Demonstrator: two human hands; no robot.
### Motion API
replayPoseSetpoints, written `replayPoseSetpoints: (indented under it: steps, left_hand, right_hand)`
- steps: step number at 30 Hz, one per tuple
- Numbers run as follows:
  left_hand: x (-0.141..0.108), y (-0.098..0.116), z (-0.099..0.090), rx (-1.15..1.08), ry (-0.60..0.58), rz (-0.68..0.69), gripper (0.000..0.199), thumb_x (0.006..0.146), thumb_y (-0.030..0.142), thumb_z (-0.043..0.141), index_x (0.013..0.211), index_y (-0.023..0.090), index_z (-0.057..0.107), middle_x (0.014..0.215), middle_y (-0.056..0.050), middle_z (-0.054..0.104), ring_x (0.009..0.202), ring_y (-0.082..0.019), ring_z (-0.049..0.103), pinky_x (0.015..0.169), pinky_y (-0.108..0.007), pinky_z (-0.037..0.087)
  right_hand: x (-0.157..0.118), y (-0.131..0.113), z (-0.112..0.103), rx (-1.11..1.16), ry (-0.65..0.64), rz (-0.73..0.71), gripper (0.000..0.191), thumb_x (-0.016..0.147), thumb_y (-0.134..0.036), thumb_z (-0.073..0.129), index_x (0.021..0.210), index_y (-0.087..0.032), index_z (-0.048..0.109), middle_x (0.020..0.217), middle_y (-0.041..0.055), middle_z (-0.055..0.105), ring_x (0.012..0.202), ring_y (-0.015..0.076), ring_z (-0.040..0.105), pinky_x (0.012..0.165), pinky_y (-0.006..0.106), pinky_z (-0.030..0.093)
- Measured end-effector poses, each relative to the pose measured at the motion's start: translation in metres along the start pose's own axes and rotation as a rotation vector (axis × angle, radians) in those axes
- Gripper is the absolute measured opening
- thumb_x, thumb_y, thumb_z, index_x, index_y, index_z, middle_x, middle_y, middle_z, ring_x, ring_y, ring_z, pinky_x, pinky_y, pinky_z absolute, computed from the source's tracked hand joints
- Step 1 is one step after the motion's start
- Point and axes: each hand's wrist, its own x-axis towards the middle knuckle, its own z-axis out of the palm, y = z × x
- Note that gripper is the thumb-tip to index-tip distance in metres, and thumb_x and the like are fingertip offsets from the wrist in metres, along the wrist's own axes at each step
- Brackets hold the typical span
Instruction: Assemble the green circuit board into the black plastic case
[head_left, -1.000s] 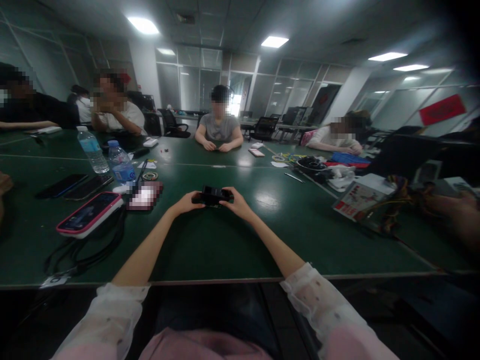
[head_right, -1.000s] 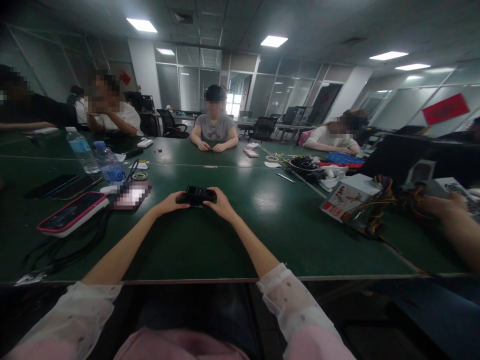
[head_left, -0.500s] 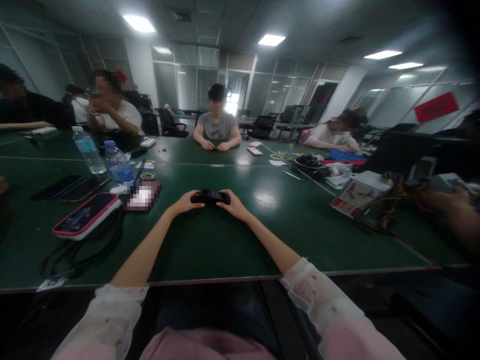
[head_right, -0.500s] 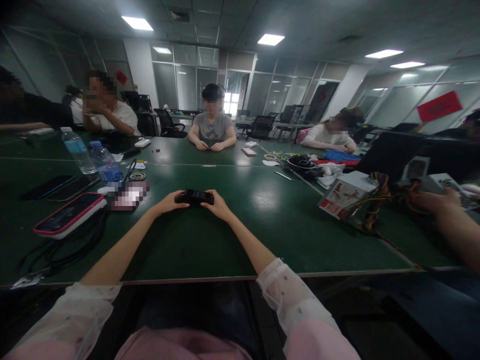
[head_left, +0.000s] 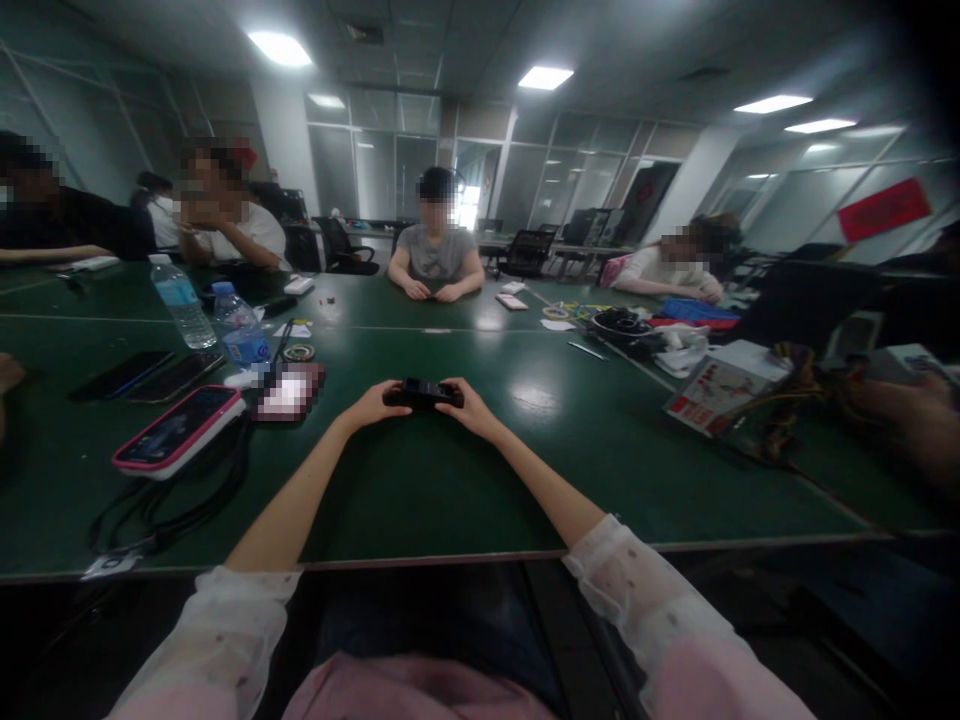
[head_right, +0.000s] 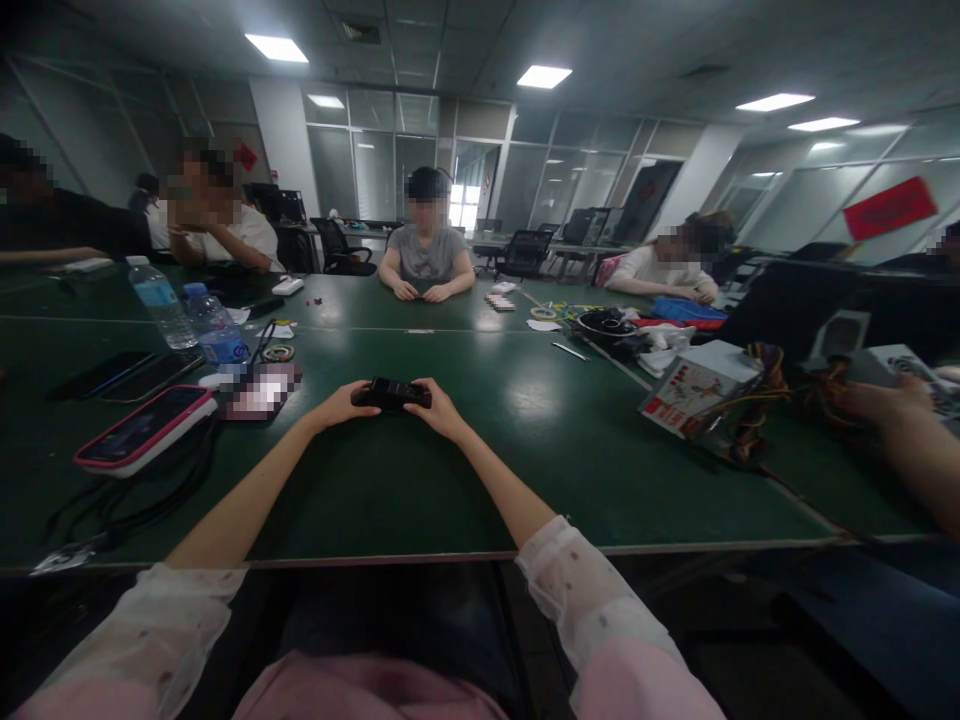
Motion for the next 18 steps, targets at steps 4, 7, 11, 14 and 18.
replayPoseSetpoints:
  steps: [4,7,11,14,18]
  left_hand:
    - [0.0008,-0.0022,0.0007,0.006,-0.001,0.002,0.066,0.063,0.036,0.079,0.122,0.016,0.056,0.122,-0.013,0.062,0.113,-0.028,0.058,0.101,-0.049,0.040]
    - [0.0015,-0.0035,0.0009,0.019,0.004,0.010,0.064,0.063,0.037,0.080,0.120,0.016,0.058,0.121,-0.012,0.063,0.112,-0.028,0.059,0.101,-0.048,0.040]
    - [0.0016,-0.0037,0.0005,0.036,0.014,0.018,0.064,0.062,0.037,0.080,0.118,0.016,0.059,0.117,-0.011,0.064,0.109,-0.028,0.060,0.099,-0.047,0.042]
    - [0.0011,-0.0032,0.0001,0.045,0.016,0.021,0.065,0.062,0.036,0.080,0.119,0.017,0.059,0.116,-0.011,0.065,0.108,-0.029,0.061,0.099,-0.048,0.042]
    - [0.0006,-0.0022,-0.0001,0.050,0.012,0.026,0.065,0.062,0.037,0.080,0.119,0.016,0.058,0.116,-0.012,0.065,0.109,-0.028,0.061,0.099,-0.047,0.043]
  right_hand:
    - [0.0008,0.0034,0.0000,0.017,-0.005,-0.005,0.046,0.075,-0.034,0.070,0.115,-0.024,0.050,0.111,0.0060,0.058,0.104,0.0201,0.058,0.092,0.039,0.047]
    - [0.0013,0.0060,0.0002,0.011,-0.004,0.004,0.047,0.075,-0.033,0.069,0.116,-0.024,0.049,0.111,0.0057,0.058,0.104,0.0199,0.058,0.093,0.040,0.046]
    - [0.0011,0.0059,-0.0003,-0.026,0.003,0.007,0.051,0.073,-0.032,0.071,0.118,-0.023,0.050,0.111,0.0053,0.059,0.104,0.0204,0.059,0.095,0.041,0.045]
    - [0.0003,0.0031,-0.0011,-0.032,-0.013,0.007,0.054,0.070,-0.030,0.073,0.119,-0.024,0.050,0.113,0.0053,0.059,0.107,0.0210,0.058,0.096,0.042,0.044]
    - [-0.0003,0.0010,-0.0011,-0.012,-0.009,-0.004,0.052,0.071,-0.029,0.073,0.117,-0.023,0.050,0.112,0.0053,0.060,0.107,0.0210,0.058,0.096,0.041,0.045]
